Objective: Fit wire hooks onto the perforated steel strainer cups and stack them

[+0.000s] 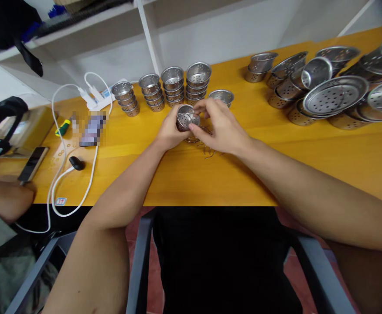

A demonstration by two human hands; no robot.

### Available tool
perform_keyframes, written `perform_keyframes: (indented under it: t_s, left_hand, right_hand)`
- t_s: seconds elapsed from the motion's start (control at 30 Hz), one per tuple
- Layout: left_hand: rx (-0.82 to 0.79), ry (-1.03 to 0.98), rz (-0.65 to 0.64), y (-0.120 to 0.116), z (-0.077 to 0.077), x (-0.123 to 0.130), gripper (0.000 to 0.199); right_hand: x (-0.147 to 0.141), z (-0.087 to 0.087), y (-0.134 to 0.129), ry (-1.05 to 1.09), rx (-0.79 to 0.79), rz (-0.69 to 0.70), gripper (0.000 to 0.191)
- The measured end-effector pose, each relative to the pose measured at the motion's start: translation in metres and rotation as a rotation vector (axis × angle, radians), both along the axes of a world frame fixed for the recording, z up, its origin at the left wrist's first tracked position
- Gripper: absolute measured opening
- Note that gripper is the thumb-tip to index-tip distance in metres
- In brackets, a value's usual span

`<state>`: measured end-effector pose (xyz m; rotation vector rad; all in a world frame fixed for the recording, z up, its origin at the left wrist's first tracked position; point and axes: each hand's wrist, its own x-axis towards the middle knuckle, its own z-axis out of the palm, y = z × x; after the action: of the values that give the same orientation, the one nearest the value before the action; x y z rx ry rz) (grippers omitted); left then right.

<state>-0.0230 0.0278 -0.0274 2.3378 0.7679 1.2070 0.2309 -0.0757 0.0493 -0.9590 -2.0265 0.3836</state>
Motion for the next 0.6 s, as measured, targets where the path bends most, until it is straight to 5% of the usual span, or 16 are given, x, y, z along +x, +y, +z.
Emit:
perform_keyframes:
  t_s: [0.1,0.27,0.6]
  left_hand:
    - [0.040,0.040,-0.014,-0.009,0.011,0.003,0.084]
    - [0.079,0.101,-0.029,-0.019,0.026,0.007,0.073]
    - [0.093,0.076,-0.064,-0.015,0.013,0.016,0.074]
  right_hand:
    - [-0.001,0.002,0.000,0.027,-0.061,0.014,0.045]
    - [-0.007,-0.002,0.006,0.091,-0.120,0.051,0.075]
    - [-0.005,0.002,0.016,0.321,-0.311,0.108,0.090]
